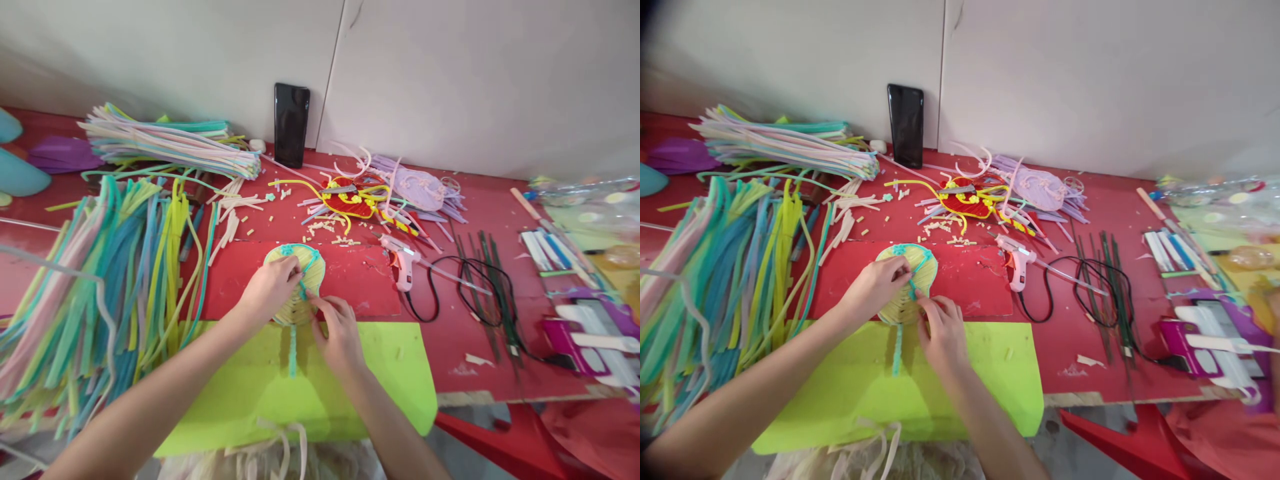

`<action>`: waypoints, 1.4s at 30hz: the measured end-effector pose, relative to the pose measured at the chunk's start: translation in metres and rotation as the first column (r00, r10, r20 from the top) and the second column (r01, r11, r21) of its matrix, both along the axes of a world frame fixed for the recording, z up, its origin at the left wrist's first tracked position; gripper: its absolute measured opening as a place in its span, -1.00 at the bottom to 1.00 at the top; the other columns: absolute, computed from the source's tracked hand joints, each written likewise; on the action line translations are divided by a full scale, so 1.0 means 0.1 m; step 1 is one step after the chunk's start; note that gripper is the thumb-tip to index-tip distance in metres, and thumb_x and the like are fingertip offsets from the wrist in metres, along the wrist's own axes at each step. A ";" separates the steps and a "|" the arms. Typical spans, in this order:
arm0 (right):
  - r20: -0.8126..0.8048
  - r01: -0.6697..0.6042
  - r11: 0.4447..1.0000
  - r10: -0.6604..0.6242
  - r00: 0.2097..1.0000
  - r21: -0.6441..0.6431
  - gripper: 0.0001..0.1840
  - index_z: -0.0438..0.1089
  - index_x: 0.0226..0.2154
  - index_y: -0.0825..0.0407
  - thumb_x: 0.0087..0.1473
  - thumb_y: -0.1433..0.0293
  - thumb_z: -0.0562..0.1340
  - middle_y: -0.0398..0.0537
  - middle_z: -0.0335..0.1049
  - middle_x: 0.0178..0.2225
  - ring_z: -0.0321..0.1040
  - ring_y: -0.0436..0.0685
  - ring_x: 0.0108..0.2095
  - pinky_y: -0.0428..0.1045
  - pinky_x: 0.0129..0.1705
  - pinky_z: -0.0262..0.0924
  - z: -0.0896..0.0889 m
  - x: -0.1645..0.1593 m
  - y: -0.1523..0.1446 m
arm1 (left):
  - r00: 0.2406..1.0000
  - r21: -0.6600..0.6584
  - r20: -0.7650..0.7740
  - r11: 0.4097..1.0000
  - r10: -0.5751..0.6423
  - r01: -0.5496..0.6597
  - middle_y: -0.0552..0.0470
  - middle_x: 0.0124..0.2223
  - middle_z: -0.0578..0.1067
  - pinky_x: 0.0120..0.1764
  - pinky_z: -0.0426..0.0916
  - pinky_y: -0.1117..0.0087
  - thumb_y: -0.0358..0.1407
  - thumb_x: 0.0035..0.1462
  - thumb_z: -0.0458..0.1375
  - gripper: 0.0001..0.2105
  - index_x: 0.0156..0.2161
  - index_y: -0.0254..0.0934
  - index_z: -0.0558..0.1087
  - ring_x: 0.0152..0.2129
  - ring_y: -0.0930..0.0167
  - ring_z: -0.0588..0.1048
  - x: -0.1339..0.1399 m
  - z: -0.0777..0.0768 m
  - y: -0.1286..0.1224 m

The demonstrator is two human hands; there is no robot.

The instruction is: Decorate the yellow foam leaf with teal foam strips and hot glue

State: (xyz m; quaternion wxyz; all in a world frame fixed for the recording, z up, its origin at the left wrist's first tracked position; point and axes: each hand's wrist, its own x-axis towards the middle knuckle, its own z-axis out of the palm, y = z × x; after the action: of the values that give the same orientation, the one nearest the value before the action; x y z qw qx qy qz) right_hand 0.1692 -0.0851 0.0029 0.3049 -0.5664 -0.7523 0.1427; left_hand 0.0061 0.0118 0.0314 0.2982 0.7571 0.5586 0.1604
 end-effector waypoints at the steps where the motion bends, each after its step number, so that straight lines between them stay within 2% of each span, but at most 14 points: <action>1: 0.000 0.000 1.000 0.000 1.000 -0.001 -0.63 0.31 0.00 0.03 0.11 0.52 0.13 0.02 0.46 -0.15 0.29 0.17 -0.11 0.07 -0.11 0.23 0.00 0.00 0.00 | 1.000 0.012 0.000 1.000 -0.015 0.015 0.09 -0.40 0.44 -0.42 0.21 0.45 -0.36 0.11 0.07 -0.95 -0.38 -0.23 0.34 -0.49 0.44 0.40 0.01 0.00 0.02; 6: 0.007 0.011 1.000 -0.011 1.000 0.000 -0.62 0.30 0.03 0.02 0.13 0.49 0.14 0.02 0.47 -0.17 0.29 0.16 -0.11 0.07 -0.12 0.23 -0.01 0.00 -0.01 | 0.999 0.075 0.001 0.996 -0.048 0.048 0.06 -0.38 0.42 -0.40 0.21 0.43 -0.40 0.09 0.08 -0.95 -0.40 -0.26 0.33 -0.46 0.43 0.39 0.11 0.02 0.11; 12: 0.009 0.006 1.000 -0.006 1.000 -0.010 -0.59 0.27 0.06 0.02 0.14 0.49 0.14 0.02 0.47 -0.18 0.28 0.18 -0.10 0.07 -0.12 0.23 -0.03 0.00 -0.01 | 0.999 0.099 -0.048 0.995 -0.003 0.008 0.04 -0.41 0.40 -0.37 0.24 0.41 -0.45 0.07 0.06 -0.90 -0.45 -0.27 0.32 -0.48 0.43 0.37 0.17 0.03 0.10; 19: 0.009 0.014 1.000 -0.014 1.000 -0.002 -0.61 0.29 0.05 0.02 0.14 0.49 0.14 0.03 0.47 -0.20 0.29 0.17 -0.11 0.07 -0.12 0.23 -0.02 -0.01 -0.01 | 0.997 0.087 -0.070 0.996 0.037 -0.031 0.04 -0.41 0.41 -0.43 0.20 0.43 -0.42 0.07 0.06 -0.92 -0.44 -0.27 0.34 -0.51 0.44 0.37 0.17 0.09 0.10; 22: 0.006 0.011 1.000 -0.011 1.000 -0.004 -0.59 0.29 0.05 0.03 0.13 0.50 0.14 0.03 0.47 -0.20 0.29 0.17 -0.11 0.07 -0.12 0.23 -0.01 0.00 0.00 | 0.997 0.103 -0.073 0.995 0.014 -0.007 0.05 -0.42 0.41 -0.45 0.18 0.44 -0.41 0.06 0.08 -0.92 -0.45 -0.26 0.34 -0.51 0.44 0.36 0.17 0.10 0.14; 27: 0.000 0.012 1.000 -0.012 1.000 0.000 -0.61 0.30 0.03 0.02 0.12 0.50 0.15 0.02 0.47 -0.18 0.30 0.16 -0.12 0.06 -0.12 0.24 -0.01 0.01 -0.01 | 0.998 0.094 -0.020 0.993 -0.064 0.066 0.10 -0.46 0.43 -0.48 0.17 0.46 -0.40 0.04 0.10 -0.93 -0.45 -0.24 0.37 -0.54 0.47 0.37 0.11 0.07 0.22; 30: 0.003 0.017 1.000 -0.017 1.000 0.001 -0.66 0.33 -0.02 0.00 0.12 0.49 0.16 0.00 0.47 -0.15 0.31 0.14 -0.11 0.05 -0.11 0.23 -0.01 0.00 -0.01 | 0.999 0.074 0.008 0.996 -0.052 0.052 0.10 -0.47 0.44 -0.47 0.20 0.46 -0.39 0.04 0.10 -0.94 -0.44 -0.24 0.38 -0.54 0.47 0.38 0.08 0.03 0.23; 35: -0.010 0.020 1.000 -0.020 1.000 0.002 -0.67 0.33 -0.02 0.01 0.13 0.49 0.14 0.00 0.48 -0.16 0.31 0.16 -0.11 0.05 -0.12 0.24 0.00 -0.01 0.00 | 0.999 0.111 0.040 0.994 -0.020 0.015 0.08 -0.38 0.44 -0.38 0.27 0.44 -0.39 0.03 0.13 -0.96 -0.37 -0.24 0.41 -0.47 0.45 0.41 0.08 -0.02 0.23; 42: -0.010 0.013 1.000 -0.013 1.000 -0.002 -0.62 0.30 0.02 0.02 0.12 0.51 0.14 0.02 0.46 -0.17 0.29 0.16 -0.11 0.07 -0.12 0.24 -0.03 0.00 -0.01 | 1.000 0.108 -0.013 0.994 -0.001 0.003 0.05 -0.36 0.41 -0.40 0.25 0.44 -0.41 0.04 0.12 -0.96 -0.41 -0.26 0.40 -0.47 0.44 0.41 0.14 0.04 0.16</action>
State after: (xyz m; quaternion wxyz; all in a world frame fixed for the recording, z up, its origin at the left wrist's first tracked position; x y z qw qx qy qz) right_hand 0.1694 -0.0861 0.0004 0.3091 -0.5707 -0.7470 0.1441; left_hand 0.0201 0.0281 0.0351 0.2534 0.7738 0.5503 0.1851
